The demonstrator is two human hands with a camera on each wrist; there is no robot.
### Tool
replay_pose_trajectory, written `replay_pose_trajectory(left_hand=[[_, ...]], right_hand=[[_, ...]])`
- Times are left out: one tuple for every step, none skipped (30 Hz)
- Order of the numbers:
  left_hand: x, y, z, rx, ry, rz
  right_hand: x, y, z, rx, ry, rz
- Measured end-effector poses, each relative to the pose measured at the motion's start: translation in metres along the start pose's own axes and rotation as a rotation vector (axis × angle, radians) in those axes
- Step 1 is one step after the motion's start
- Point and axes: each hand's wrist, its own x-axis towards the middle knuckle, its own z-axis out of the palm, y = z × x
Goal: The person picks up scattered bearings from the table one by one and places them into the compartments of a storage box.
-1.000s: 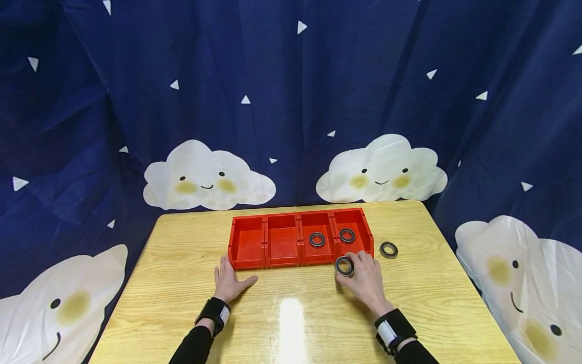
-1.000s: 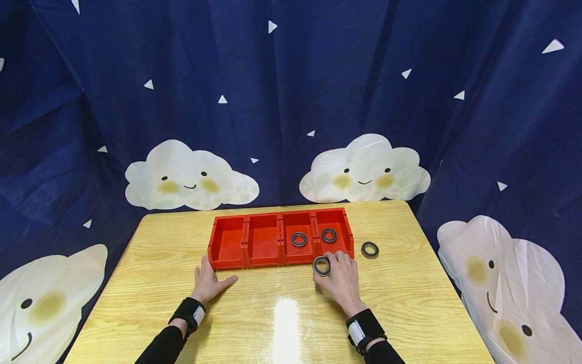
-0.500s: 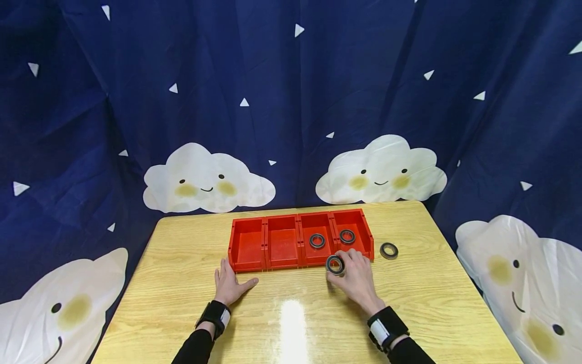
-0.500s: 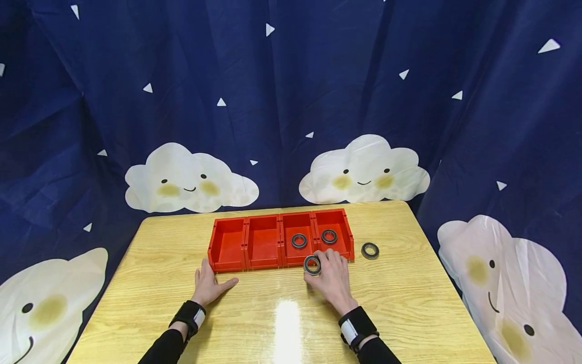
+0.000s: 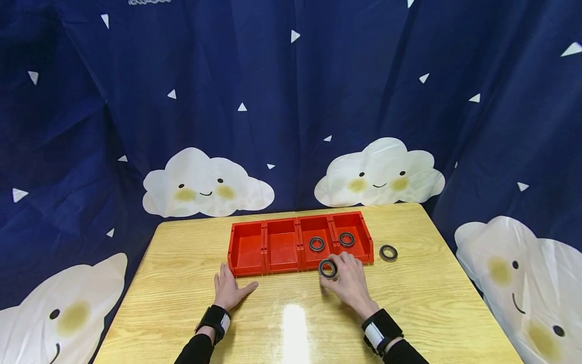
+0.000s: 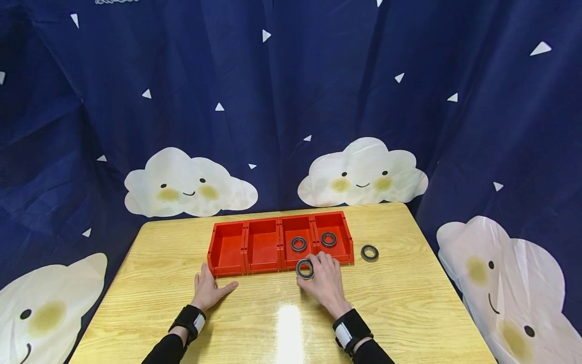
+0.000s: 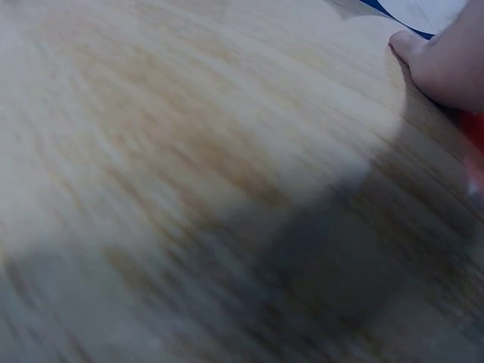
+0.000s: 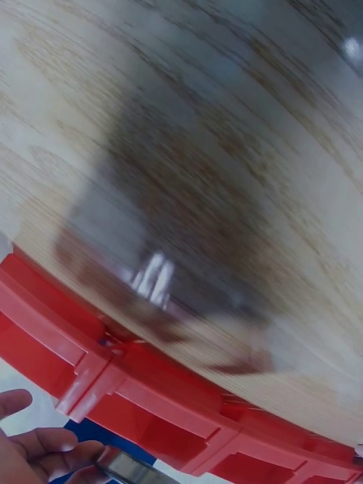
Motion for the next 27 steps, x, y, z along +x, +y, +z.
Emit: replay_pose_trajectory(left_hand=[[0.000, 0.000, 0.000, 0.002, -0.002, -0.002], [0.000, -0.001, 0.000, 0.004, -0.003, -0.004], [0.000, -0.002, 0.001, 0.001, -0.002, -0.004], [0.000, -0.003, 0.001, -0.001, -0.004, -0.004], [0.000, -0.003, 0.001, -0.005, -0.003, -0.002], [0.000, -0.004, 0.002, -0.010, 0.001, 0.003], [0.000, -0.005, 0.003, -0.013, 0.007, 0.008], [0.000, -0.006, 0.003, -0.011, 0.009, 0.011], [0.000, -0.007, 0.004, -0.007, 0.011, 0.013], [0.000, -0.007, 0.004, -0.003, 0.017, 0.019], [0.001, -0.008, 0.005, 0.004, 0.019, 0.019], [0.001, -0.009, 0.005, 0.011, 0.020, 0.019], [0.002, -0.009, 0.006, 0.015, 0.019, 0.015], [0.002, -0.009, 0.006, 0.020, 0.021, 0.017], [0.002, -0.009, 0.006, 0.017, 0.022, 0.016], [0.002, -0.009, 0.006, 0.016, 0.024, 0.018], [0.002, -0.009, 0.006, 0.013, 0.024, 0.017], [0.002, -0.009, 0.006, 0.012, 0.024, 0.019], [0.001, -0.008, 0.006, 0.012, 0.026, 0.022], [0.001, -0.008, 0.005, 0.011, 0.026, 0.024], [0.001, -0.007, 0.005, 0.012, 0.022, 0.021], [0.001, -0.006, 0.004, 0.014, 0.020, 0.019], [0.001, -0.005, 0.004, 0.015, 0.020, 0.020], [0.001, -0.005, 0.003, 0.021, 0.012, 0.014], [0.000, -0.003, 0.002, 0.023, 0.011, 0.013], [0.000, -0.002, 0.001, 0.027, 0.006, 0.007], [0.000, -0.001, 0.001, 0.031, 0.003, 0.003]], right_hand=[[0.000, -0.002, 0.000, 0.002, -0.004, -0.002], [0.000, -0.003, 0.001, 0.000, -0.008, -0.005], [0.000, -0.005, 0.002, -0.001, -0.011, -0.010], [0.000, -0.006, 0.002, 0.000, -0.017, -0.013], [0.000, -0.008, 0.003, 0.001, -0.019, -0.020], [0.000, -0.009, 0.004, 0.002, -0.021, -0.026], [0.000, -0.011, 0.005, 0.005, -0.024, -0.032], [0.000, -0.012, 0.006, 0.003, -0.024, -0.040], [-0.001, -0.013, 0.007, 0.003, -0.024, -0.047], [-0.001, -0.015, 0.008, 0.001, -0.021, -0.055], [-0.002, -0.016, 0.009, 0.003, -0.022, -0.062], [-0.003, -0.017, 0.009, 0.003, -0.024, -0.068], [-0.003, -0.018, 0.010, 0.001, -0.026, -0.073], [-0.004, -0.019, 0.011, 0.000, -0.030, -0.075], [-0.005, -0.020, 0.012, 0.002, -0.037, -0.075], [-0.005, -0.021, 0.013, 0.001, -0.044, -0.073], [-0.006, -0.021, 0.014, 0.002, -0.054, -0.071], [-0.007, -0.022, 0.015, 0.001, -0.062, -0.068], [-0.008, -0.022, 0.015, 0.000, -0.068, -0.065], [-0.009, -0.023, 0.016, 0.001, -0.075, -0.064], [-0.010, -0.023, 0.017, 0.000, -0.078, -0.063], [-0.010, -0.024, 0.018, -0.002, -0.080, -0.065], [-0.011, -0.024, 0.019, -0.002, -0.081, -0.066], [-0.011, -0.024, 0.019, -0.004, -0.082, -0.067], [-0.012, -0.025, 0.020, -0.004, -0.085, -0.067], [-0.013, -0.025, 0.021, -0.004, -0.088, -0.067], [-0.013, -0.025, 0.021, -0.005, -0.091, -0.066]])
